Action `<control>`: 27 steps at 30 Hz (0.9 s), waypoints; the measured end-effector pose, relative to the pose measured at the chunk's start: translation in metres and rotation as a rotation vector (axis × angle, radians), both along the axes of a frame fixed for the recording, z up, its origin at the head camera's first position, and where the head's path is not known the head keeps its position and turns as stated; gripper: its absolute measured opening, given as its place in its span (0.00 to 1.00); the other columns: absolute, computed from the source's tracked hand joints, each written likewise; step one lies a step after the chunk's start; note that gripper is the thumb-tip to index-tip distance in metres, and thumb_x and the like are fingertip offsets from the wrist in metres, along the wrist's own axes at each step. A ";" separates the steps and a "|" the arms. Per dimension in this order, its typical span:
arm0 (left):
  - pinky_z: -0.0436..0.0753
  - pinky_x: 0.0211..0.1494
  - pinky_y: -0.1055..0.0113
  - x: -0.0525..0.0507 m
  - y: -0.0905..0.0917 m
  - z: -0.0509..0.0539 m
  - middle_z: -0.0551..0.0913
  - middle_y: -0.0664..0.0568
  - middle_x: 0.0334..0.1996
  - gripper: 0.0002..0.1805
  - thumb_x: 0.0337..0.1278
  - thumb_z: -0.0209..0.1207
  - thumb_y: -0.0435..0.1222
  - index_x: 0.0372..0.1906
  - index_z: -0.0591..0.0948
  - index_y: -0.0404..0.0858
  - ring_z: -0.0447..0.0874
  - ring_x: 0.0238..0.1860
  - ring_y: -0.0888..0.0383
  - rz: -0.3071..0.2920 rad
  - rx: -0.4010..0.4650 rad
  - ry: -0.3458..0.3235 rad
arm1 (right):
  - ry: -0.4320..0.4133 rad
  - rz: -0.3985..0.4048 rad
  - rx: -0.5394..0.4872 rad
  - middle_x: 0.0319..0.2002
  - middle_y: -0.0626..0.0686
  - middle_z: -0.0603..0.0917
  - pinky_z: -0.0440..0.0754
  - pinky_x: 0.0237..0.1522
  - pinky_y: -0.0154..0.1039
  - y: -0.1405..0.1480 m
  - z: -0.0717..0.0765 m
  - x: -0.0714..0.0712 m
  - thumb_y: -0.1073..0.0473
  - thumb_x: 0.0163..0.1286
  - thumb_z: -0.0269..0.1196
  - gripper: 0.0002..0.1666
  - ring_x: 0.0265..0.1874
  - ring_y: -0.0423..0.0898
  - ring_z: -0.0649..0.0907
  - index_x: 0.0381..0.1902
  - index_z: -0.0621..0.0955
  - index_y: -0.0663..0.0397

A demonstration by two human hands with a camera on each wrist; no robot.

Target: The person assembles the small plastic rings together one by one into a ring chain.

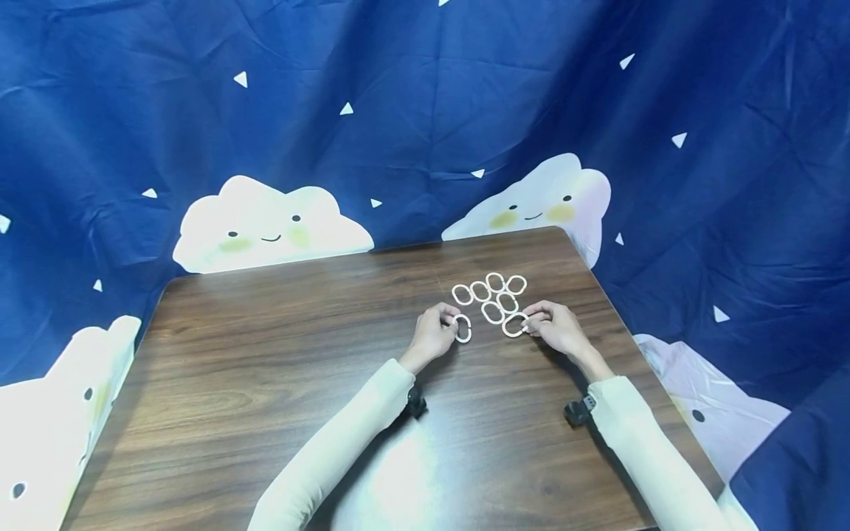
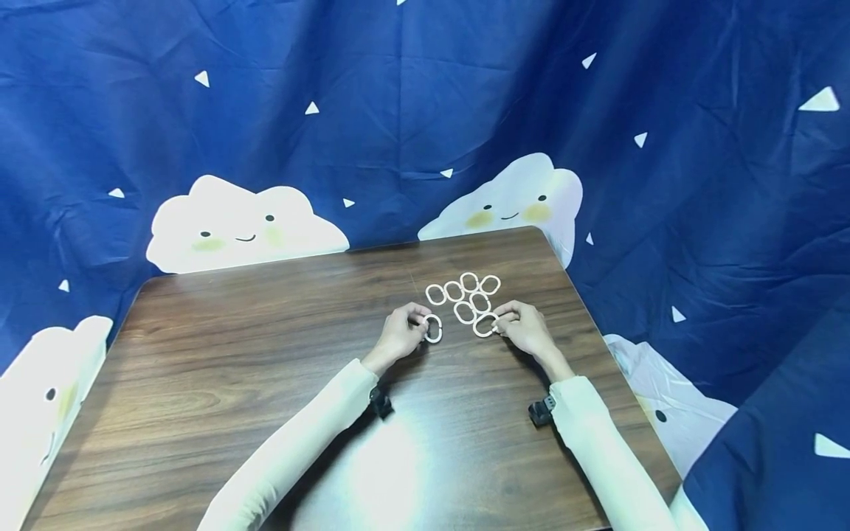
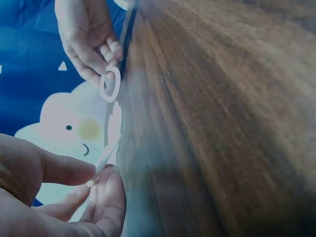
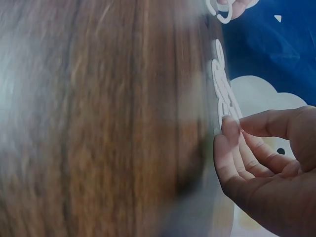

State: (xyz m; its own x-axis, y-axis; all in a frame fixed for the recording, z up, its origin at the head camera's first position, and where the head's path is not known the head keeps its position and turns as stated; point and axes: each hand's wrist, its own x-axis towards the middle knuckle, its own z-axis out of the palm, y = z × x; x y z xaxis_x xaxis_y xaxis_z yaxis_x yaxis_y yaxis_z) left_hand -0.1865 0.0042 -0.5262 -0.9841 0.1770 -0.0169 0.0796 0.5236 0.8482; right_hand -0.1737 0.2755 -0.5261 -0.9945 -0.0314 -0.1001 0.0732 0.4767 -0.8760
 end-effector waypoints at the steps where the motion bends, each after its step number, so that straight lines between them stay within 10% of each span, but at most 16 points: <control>1: 0.80 0.41 0.72 0.001 0.000 0.000 0.89 0.47 0.36 0.12 0.64 0.62 0.27 0.51 0.85 0.36 0.81 0.30 0.62 0.000 0.004 -0.002 | -0.002 0.001 -0.007 0.44 0.71 0.89 0.90 0.39 0.28 -0.002 0.001 0.001 0.71 0.71 0.59 0.15 0.32 0.34 0.87 0.54 0.80 0.74; 27: 0.81 0.22 0.73 0.024 -0.012 0.005 0.90 0.44 0.37 0.15 0.62 0.64 0.25 0.53 0.85 0.36 0.82 0.21 0.64 -0.060 0.120 -0.033 | 0.017 0.087 -0.058 0.44 0.70 0.89 0.89 0.39 0.30 -0.032 0.011 0.017 0.73 0.69 0.64 0.16 0.33 0.35 0.88 0.54 0.81 0.71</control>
State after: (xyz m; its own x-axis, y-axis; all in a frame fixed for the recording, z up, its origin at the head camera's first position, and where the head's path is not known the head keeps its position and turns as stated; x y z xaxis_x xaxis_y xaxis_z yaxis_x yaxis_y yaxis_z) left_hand -0.1621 -0.0080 -0.5213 -0.9710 0.2378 -0.0240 0.0788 0.4135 0.9071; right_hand -0.1564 0.2432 -0.5151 -0.9893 -0.1228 -0.0785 0.0184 0.4292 -0.9030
